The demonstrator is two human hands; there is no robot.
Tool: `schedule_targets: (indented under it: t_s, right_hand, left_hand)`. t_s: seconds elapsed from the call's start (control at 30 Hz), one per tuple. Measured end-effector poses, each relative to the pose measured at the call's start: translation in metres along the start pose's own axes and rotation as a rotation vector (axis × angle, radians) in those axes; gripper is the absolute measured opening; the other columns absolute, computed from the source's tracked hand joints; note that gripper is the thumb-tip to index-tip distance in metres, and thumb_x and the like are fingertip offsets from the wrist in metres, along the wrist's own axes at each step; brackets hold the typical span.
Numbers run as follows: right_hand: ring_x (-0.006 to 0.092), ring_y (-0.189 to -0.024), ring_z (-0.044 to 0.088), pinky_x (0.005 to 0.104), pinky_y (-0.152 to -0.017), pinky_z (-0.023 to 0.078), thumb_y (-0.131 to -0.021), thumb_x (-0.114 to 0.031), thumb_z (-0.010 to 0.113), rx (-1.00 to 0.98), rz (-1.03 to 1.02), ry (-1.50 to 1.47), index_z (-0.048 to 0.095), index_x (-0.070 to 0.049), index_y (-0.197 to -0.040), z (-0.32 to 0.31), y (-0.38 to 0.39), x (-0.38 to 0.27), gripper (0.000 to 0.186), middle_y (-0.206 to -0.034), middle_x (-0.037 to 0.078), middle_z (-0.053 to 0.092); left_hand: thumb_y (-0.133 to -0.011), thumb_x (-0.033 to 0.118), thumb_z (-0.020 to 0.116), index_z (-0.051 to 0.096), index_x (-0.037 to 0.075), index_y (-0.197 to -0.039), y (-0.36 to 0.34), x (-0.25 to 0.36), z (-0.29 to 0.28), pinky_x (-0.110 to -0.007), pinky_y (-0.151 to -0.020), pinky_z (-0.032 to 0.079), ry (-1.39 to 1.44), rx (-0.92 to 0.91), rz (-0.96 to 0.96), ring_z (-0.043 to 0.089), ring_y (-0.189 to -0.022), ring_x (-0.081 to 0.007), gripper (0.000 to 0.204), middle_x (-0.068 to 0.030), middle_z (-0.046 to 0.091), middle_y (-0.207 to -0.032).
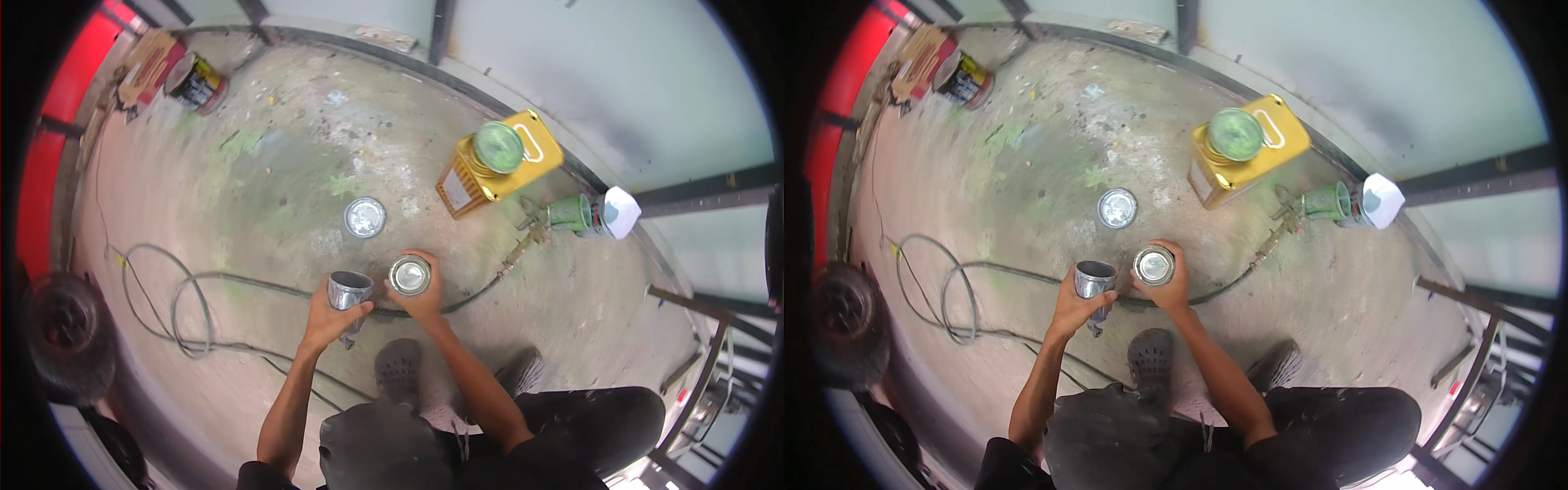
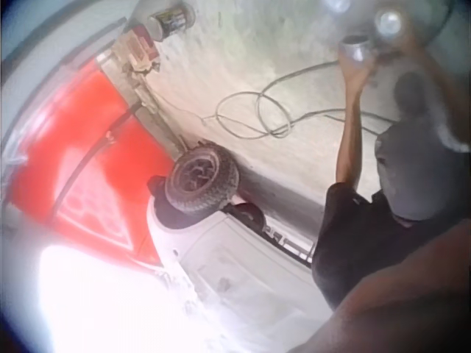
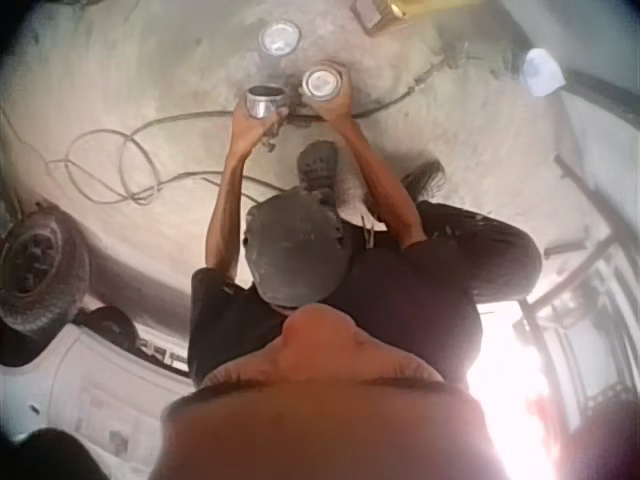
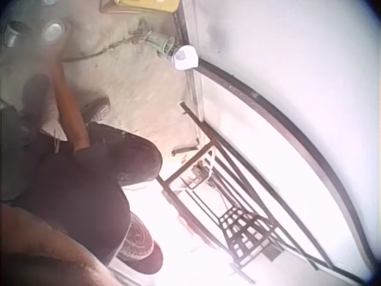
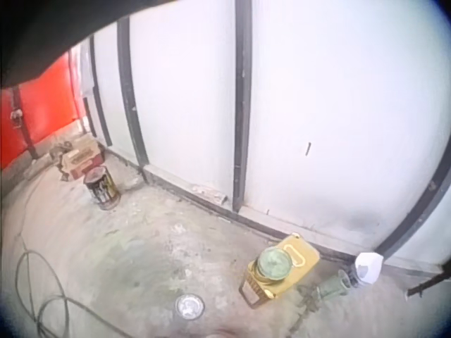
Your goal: Mix automotive paint and thinner into a container for spraying.
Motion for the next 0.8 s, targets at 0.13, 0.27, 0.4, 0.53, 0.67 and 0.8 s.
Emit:
schedule_targets:
  t_s: [0.13, 0.27, 0.4, 0.53, 0.67, 0.8]
  right_hand:
    - [0.0205, -0.106, 0.066, 0.0352, -0.094, 0.055, -0.066, -0.003, 0.095, -0.051, -0.031, 0.025, 0.053, -0.002, -0.131, 0.001, -0.001, -0.002, 0.077, -0.124, 0.012, 0.064]
    - [0.0212, -0.106, 0.066, 0.0352, -0.095, 0.055, -0.067, -0.004, 0.096, -0.052, -0.098, 0.121, 0.052, -0.002, -0.132, -0.002, -0.004, -0.007, 0.078, -0.125, 0.013, 0.064]
    - [0.0221, -0.107, 0.066, 0.0357, -0.095, 0.055, -0.068, -0.007, 0.097, -0.061, -0.11, 0.155, 0.052, -0.002, -0.132, -0.004, -0.003, -0.01, 0.079, -0.126, 0.014, 0.065]
    - [0.0223, -0.108, 0.066, 0.0358, -0.096, 0.055, -0.068, -0.008, 0.098, -0.056, -0.111, 0.168, 0.051, -0.002, -0.132, -0.005, -0.003, -0.012, 0.079, -0.126, 0.014, 0.065]
    - [0.0217, -0.108, 0.067, 0.0354, -0.096, 0.055, -0.069, -0.008, 0.097, -0.053, -0.119, 0.174, 0.051, -0.002, -0.132, -0.004, -0.005, -0.015, 0.079, -0.126, 0.014, 0.065]
    - [0.0214, -0.108, 0.067, 0.035, -0.096, 0.055, -0.069, -0.007, 0.097, -0.067, -0.063, 0.173, 0.052, -0.002, -0.132, 0.0, -0.002, -0.016, 0.078, -0.127, 0.013, 0.065]
  left_hand:
    - [-0.074, 0.025, 0.095, 0.055, 0.002, -0.125, 0.008, -0.022, -0.005, -0.035, -0.087, 0.056, -0.034, 0.104, 0.001, 0.069, -0.099, -0.0175, 0.069, -0.011, 0.072, -0.109]
    - [-0.073, 0.027, 0.095, 0.054, 0.001, -0.124, 0.011, -0.022, 0.002, -0.034, -0.087, 0.057, -0.076, 0.159, 0.07, 0.071, -0.099, -0.0206, 0.071, -0.0138, 0.073, -0.109]
    - [-0.073, 0.028, 0.095, 0.054, 0.001, -0.124, 0.012, -0.023, 0.012, -0.036, -0.088, 0.056, 0.014, 0.193, 0.083, 0.071, -0.099, -0.0228, 0.071, -0.0143, 0.073, -0.109]
    - [-0.072, 0.028, 0.096, 0.054, 0.002, -0.127, 0.005, -0.03, 0.018, -0.037, -0.088, 0.056, 0.024, 0.228, 0.074, 0.072, -0.1, -0.0258, 0.073, -0.0154, 0.074, -0.109]
    - [-0.075, 0.03, 0.093, 0.053, 0.001, -0.132, -0.015, -0.026, 0.012, -0.042, -0.093, 0.054, -0.1, 0.281, 0.143, 0.07, -0.107, -0.0342, 0.075, -0.0188, 0.072, -0.114]
    - [-0.086, 0.024, 0.083, 0.056, 0.002, -0.134, -0.033, -0.009, 0.002, -0.047, -0.097, 0.05, -0.544, 0.595, 0.321, 0.061, -0.115, -0.0405, 0.059, -0.0181, 0.069, -0.117]
Point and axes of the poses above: each hand's wrist, its own y-axis away from the middle knuckle, its own z-axis out of the palm, x = y × z, the point moved 4 cm from there along -y, towards the middle knuckle
